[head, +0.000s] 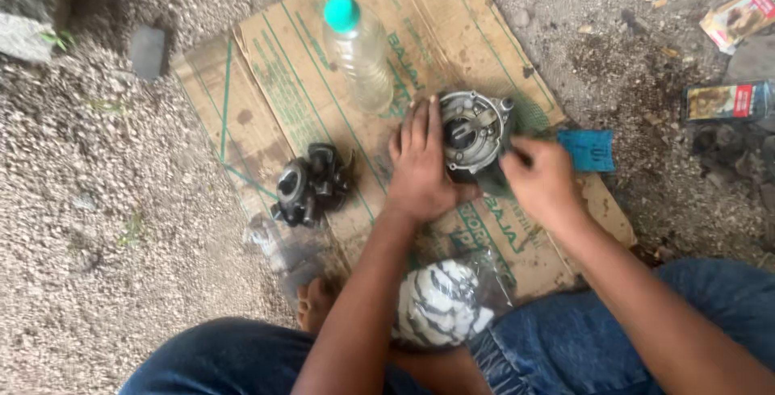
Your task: The person cleans and disassembles a metal engine component on a cardboard sheet using a cloth and a screwdriver.
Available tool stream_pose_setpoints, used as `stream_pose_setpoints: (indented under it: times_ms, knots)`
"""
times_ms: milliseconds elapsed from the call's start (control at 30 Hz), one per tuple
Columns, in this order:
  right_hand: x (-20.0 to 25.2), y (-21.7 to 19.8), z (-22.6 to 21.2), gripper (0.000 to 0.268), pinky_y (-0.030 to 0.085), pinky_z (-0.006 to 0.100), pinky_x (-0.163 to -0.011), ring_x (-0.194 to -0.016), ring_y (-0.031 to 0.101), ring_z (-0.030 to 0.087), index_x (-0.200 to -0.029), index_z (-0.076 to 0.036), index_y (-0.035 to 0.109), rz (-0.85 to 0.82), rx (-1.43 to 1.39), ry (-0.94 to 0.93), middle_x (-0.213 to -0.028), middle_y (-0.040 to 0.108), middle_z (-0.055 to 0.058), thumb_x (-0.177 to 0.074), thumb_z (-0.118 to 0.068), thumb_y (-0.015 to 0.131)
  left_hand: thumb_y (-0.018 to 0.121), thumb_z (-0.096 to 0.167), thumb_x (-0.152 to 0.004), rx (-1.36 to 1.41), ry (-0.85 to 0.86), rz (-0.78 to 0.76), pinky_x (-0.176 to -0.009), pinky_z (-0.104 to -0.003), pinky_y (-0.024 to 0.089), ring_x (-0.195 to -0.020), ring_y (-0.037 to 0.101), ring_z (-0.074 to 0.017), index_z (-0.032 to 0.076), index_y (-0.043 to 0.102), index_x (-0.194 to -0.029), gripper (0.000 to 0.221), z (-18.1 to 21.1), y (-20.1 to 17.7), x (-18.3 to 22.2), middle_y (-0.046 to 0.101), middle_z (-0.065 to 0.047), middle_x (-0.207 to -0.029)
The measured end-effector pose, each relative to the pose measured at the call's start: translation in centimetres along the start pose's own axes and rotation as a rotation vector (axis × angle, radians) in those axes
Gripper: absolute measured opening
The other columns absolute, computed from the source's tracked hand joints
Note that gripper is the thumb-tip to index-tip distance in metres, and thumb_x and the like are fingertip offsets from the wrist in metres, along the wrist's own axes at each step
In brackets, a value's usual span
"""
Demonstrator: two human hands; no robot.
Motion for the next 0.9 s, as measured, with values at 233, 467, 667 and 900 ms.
stream_pose_setpoints:
  times_ms: [233,467,667,900]
  knots:
    - [-2.6,-4.1,-1.9,0.030,0.054,0.031,-0.077,-0.085,0.068,0.015,-0.123,0.000,0.073,0.202,0.049,-0.049,-0.103,0.078,0.013,-0.098,-0.014,0.062,0.095,0.047,-0.049,-0.048,-0.059,0.097,-0.120,-0.061,0.015,-0.145,0.029,-0.0448,-0.006,0.015,-0.155,0.144,0.6,0.4,0.3,0.032,-0.027,-0.156]
    - [5.2,2.9,-11.1,0.025,0.057,0.040,-0.082,-0.091,0.072,0.029,-0.106,-0.001,0.077,0.040,0.318,-0.537,-0.101,0.076,0.016,-0.083,-0.005,0.068,0.093,0.042,-0.065,-0.121,-0.020,0.200,-0.120,-0.063,0.021,-0.142,0.036,-0.0441,-0.003,0.008,-0.166,0.140,0.3,0.7,0.7,0.041,-0.024,-0.150]
    - [1.6,-4.6,-12.9,0.009,0.056,0.036,-0.084,-0.093,0.069,0.024,-0.111,0.000,0.067,0.408,0.136,-0.508,-0.102,0.071,0.011,-0.102,0.000,0.069,0.098,0.044,-0.044,-0.006,-0.045,0.176,-0.114,-0.064,0.022,-0.137,0.037,-0.0463,0.002,0.006,-0.159,0.153,0.8,-0.1,0.6,0.040,-0.026,-0.147]
    - [3.5,3.7,-18.5,0.023,0.054,0.045,-0.073,-0.088,0.067,0.029,-0.104,-0.019,0.079,0.277,0.959,-0.891,-0.090,0.066,0.006,-0.084,-0.013,0.069,0.097,0.051,-0.049,-0.054,-0.065,0.119,-0.114,-0.064,0.024,-0.133,0.041,-0.0453,0.003,0.010,-0.161,0.150,0.6,0.2,0.0,0.042,-0.024,-0.143]
Point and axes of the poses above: each hand's wrist, its own x-axis away from the middle knuckle, its own y-axis out of the palm, z = x × y, the point moved 10 cm from there along -x, towards the middle knuckle
